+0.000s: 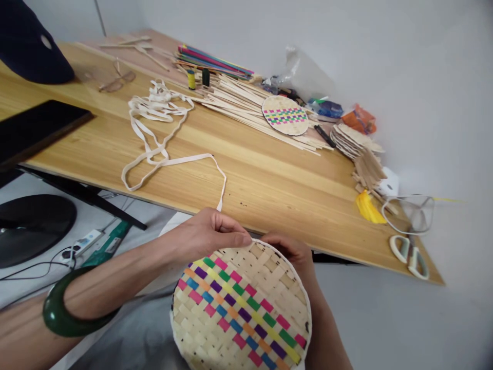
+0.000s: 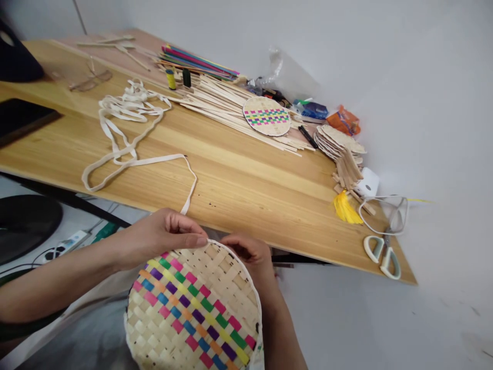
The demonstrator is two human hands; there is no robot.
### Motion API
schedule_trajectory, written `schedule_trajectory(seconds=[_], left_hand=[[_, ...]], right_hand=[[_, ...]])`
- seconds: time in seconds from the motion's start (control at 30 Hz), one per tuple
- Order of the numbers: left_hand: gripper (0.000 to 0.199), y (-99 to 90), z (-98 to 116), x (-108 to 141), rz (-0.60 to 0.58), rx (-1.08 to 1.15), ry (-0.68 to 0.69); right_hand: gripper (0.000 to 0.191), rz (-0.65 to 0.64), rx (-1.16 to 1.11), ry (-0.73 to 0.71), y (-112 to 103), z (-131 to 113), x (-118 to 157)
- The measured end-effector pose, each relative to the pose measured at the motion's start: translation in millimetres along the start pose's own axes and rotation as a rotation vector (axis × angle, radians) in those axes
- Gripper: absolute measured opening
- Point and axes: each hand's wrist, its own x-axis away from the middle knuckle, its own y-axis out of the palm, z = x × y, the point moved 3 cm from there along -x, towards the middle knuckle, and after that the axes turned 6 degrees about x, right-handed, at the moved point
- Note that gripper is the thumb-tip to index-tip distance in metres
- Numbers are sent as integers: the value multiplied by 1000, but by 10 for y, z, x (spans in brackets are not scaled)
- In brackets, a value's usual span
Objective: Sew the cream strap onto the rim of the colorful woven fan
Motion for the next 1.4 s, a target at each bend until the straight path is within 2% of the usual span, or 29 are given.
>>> schedule_trajectory(seconds=[0.13,0.23,0.3,0.4,0.47,0.57,0.63,0.73,0.83,0.97,1.03,1.1,1.17,1.3,1.4], left_hand=[[20,41,15,-3,-12,9,10],[21,49,25,8,15,5,28],[22,42,29,22,44,-2,32],[22,28,39,43,79,-12,37],[22,27,52,50,86,-22,57],[24,39,63,50,76,-64,78],[26,52,62,46,58,-77,85],[25,54,76,45,85,-110,144],[27,50,87,52,129,-139,175],[25,32,59,76,191,-154,174],[24,24,37,93,193,-164,197],[25,15,21,109,191,-169,211],[26,5,18,120,195,-183,202],[27,3,41,118,185,-213,179],[26,5,44,101,186,-228,196]], right_hand=[[5,-17,7,-118,-20,-79,-47],[9,-70,59,-117,-81,-159,-120],[14,-45,158,-159,-149,-252,-154],[16,17,437,-341,-192,-435,-155],[13,28,640,-454,-146,-531,-138],[10,29,827,-565,-30,-627,-113],[11,52,879,-632,37,-695,-85],[15,173,802,-705,87,-811,2],[22,307,660,-670,133,-838,132],[16,344,568,-350,267,-654,270],[14,330,550,-242,345,-570,318],[14,336,508,-230,392,-539,342],[15,386,502,-276,387,-547,343],[18,519,752,-348,311,-578,325],[16,487,874,-345,302,-547,301]])
